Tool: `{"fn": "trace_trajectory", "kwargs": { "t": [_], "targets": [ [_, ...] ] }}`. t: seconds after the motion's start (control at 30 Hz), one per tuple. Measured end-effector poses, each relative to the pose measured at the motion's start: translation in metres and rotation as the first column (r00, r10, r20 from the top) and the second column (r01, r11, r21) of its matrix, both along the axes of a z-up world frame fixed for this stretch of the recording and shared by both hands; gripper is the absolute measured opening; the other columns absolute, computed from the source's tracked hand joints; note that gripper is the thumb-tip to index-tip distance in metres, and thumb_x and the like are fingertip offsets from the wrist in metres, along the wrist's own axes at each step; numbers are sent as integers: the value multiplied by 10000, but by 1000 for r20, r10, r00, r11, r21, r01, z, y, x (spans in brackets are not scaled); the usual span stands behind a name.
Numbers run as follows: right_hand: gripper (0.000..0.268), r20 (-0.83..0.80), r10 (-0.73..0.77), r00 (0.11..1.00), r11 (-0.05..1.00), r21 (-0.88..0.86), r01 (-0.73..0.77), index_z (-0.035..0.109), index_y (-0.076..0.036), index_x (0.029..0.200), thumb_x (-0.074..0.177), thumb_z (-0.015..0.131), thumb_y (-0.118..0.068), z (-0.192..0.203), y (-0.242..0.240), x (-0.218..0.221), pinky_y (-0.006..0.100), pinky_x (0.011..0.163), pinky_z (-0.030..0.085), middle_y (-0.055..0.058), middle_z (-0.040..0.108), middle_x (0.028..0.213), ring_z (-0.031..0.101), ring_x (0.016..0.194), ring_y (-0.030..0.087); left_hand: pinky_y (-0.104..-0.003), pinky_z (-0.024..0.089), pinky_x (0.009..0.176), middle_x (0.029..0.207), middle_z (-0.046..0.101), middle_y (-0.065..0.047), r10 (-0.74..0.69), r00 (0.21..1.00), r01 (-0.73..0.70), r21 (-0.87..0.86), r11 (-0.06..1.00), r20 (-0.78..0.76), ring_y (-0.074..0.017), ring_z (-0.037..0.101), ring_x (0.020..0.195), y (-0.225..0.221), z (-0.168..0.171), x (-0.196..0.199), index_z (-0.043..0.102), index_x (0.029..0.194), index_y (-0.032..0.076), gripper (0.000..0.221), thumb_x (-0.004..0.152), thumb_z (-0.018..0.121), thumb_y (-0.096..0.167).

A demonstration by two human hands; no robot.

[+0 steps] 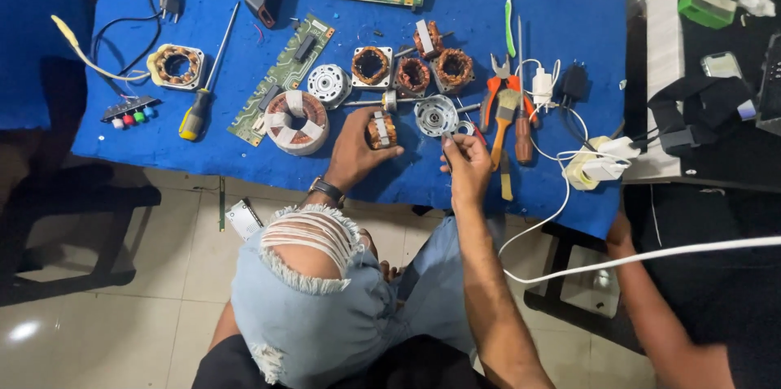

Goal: Sanding the internal surfaces of motor stators on a repair bench

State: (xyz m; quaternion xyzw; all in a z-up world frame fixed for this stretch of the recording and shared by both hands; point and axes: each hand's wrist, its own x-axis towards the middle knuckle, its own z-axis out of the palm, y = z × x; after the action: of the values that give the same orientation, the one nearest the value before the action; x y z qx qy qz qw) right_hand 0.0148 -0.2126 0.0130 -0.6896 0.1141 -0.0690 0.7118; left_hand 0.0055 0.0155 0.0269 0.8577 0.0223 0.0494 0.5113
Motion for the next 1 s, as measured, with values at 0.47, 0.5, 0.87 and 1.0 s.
{"fn": "trace_trajectory", "kwargs": {
  "t": [0.47,0.5,0.87,1.0],
  "targets": [
    [172,140,204,969,902,-411,-130,635,-55,814,852,783,-136,64,85,-21,458,939,548,152,662,1221,655,1153,361,-426,385,1091,1279,664,-90,-169,977,144,185,972,130,-257,579,1285,-3,-17,1,572,1326,193,808,642,887,485],
    [167,172,207,963,883,-457,-108,620,-57,818,860,771,-116,68,86,-23,461,961,532,150,657,1217,651,1153,366,-425,381,1090,1297,656,-77,-183,975,157,184,970,129,-245,561,1309,-2,-20,1,574,1335,208,785,668,877,491],
    [290,26,244,969,861,-466,-204,677,-154,1219,940,720,-222,49,94,-16,436,998,527,142,665,1261,646,1182,348,-416,374,1091,1321,659,-95,-194,963,160,186,970,187,-256,569,1323,2,-25,0,586,1336,168,802,660,917,446],
    [420,-10,170,985,929,-332,-164,619,-113,1336,962,686,-291,34,97,0,481,1028,530,236,639,1313,623,1213,423,-437,363,1094,1211,708,-136,-186,969,155,181,971,166,-290,619,1253,0,-1,-4,605,1293,128,779,622,922,365]
  ]
}}
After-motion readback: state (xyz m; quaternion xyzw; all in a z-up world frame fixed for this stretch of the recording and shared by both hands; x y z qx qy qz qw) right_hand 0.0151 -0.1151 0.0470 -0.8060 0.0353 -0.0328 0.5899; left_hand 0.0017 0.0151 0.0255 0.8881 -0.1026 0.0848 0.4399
